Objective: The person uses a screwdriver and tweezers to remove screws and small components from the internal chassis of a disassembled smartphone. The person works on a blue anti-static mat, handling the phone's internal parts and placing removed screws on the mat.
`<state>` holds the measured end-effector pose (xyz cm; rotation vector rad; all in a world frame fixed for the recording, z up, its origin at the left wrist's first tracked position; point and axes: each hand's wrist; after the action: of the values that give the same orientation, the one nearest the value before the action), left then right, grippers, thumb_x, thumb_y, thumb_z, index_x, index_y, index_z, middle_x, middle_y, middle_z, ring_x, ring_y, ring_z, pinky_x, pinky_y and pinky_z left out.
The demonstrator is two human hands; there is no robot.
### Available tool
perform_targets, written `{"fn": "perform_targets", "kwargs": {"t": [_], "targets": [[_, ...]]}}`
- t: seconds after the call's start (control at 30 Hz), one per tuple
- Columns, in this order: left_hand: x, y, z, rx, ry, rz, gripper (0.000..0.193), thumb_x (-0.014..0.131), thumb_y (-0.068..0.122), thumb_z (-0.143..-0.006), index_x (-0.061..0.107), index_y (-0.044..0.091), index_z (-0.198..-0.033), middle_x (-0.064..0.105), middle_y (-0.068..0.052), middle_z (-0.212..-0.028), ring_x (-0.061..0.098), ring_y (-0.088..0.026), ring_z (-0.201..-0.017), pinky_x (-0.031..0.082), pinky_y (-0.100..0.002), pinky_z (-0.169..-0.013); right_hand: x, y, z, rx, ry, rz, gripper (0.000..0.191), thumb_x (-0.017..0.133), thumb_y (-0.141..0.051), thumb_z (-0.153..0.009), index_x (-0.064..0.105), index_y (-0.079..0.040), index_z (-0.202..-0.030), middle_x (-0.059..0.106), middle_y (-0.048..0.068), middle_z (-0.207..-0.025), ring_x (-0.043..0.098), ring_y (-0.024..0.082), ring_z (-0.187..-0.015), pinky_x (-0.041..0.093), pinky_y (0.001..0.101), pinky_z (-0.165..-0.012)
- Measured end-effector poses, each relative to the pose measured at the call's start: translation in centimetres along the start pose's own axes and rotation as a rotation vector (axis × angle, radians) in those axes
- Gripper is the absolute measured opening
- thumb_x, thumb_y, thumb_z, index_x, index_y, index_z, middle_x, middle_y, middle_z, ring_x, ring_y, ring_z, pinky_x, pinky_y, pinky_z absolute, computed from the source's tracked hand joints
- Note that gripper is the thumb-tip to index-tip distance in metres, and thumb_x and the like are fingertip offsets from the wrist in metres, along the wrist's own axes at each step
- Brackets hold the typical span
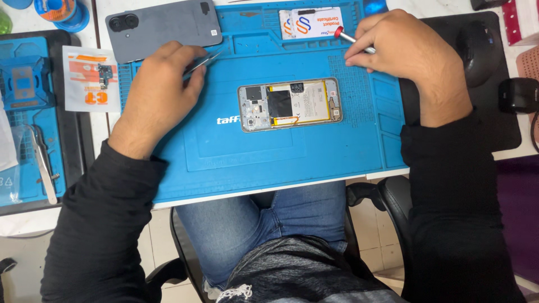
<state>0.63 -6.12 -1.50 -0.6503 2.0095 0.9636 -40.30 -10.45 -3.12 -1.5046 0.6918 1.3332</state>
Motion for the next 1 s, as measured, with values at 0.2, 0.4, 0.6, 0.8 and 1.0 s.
{"fn": "perform_targets", "kwargs": {"t": [0.2, 0.4, 0.6, 0.8, 1.0], "targets": [[0.6, -0.3, -0.8, -0.014, -0.029, -0.024, 0.022, 0.070, 0.008, -0.098, 0.071, -0.001, -0.118, 0.068, -0.018, -0.107, 0.069, -0.035, -0.088, 0.056, -0.043, -0.079, 0.8, 0.6, -0.9, -0.177, 0.132, 0.158, 0.016, 0.079, -0.022, -0.089, 0.081, -0.011, -0.099, 0.073, 0.008, -0.098, 0.069, 0.025, -0.085, 0.056, 0.0396, -0.080], [0.9, -0.4, -1.0, -0.032, -0.044, -0.029, 0.022, 0.070, 0.009, -0.098, 0.071, 0.000, -0.118, 0.069, -0.018, -0.108, 0.069, -0.035, -0.087, 0.056, -0.043, -0.078, 1.9, 1.4, -1.2, -0.173, 0.186, 0.194, 0.018, 0.078, -0.023, -0.089, 0.079, -0.010, -0.101, 0.072, 0.008, -0.100, 0.069, 0.027, -0.087, 0.057, 0.0410, -0.081], [0.9, -0.2, -1.5, -0.022, -0.050, -0.045, 0.022, 0.070, 0.010, -0.098, 0.071, 0.000, -0.118, 0.068, -0.018, -0.108, 0.069, -0.036, -0.087, 0.056, -0.044, -0.078, 3.0, 1.1, -0.2, -0.254, 0.385, 0.406, 0.015, 0.073, -0.019, -0.098, 0.076, -0.005, -0.097, 0.069, 0.010, -0.100, 0.069, 0.026, -0.074, 0.059, 0.0367, -0.070], [1.1, 0.0, -1.6, -0.034, -0.064, -0.050, 0.022, 0.069, 0.011, -0.098, 0.071, 0.002, -0.117, 0.068, -0.018, -0.106, 0.068, -0.037, -0.087, 0.055, -0.046, -0.077, 3.9, 1.3, -0.5, -0.230, 0.438, 0.453, 0.016, 0.070, -0.018, -0.100, 0.070, -0.003, -0.095, 0.065, 0.013, -0.096, 0.067, 0.026, -0.064, 0.059, 0.0349, -0.062], [1.5, 0.0, -2.2, 0.014, -0.037, -0.056, 0.022, 0.068, 0.011, -0.098, 0.071, 0.003, -0.118, 0.067, -0.018, -0.107, 0.067, -0.039, -0.092, 0.055, -0.047, -0.079, 2.2, 1.3, -2.1, -0.224, 0.295, 0.173, 0.016, 0.070, -0.017, -0.099, 0.063, -0.003, -0.100, 0.061, 0.014, -0.104, 0.066, 0.027, -0.074, 0.057, 0.0397, -0.068]]}}
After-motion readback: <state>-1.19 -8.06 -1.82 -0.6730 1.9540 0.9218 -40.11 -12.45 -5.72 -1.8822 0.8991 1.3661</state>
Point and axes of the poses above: each hand's wrist, its own z-axis away from the middle knuckle, its own x-axis out of the palm, y = z × x
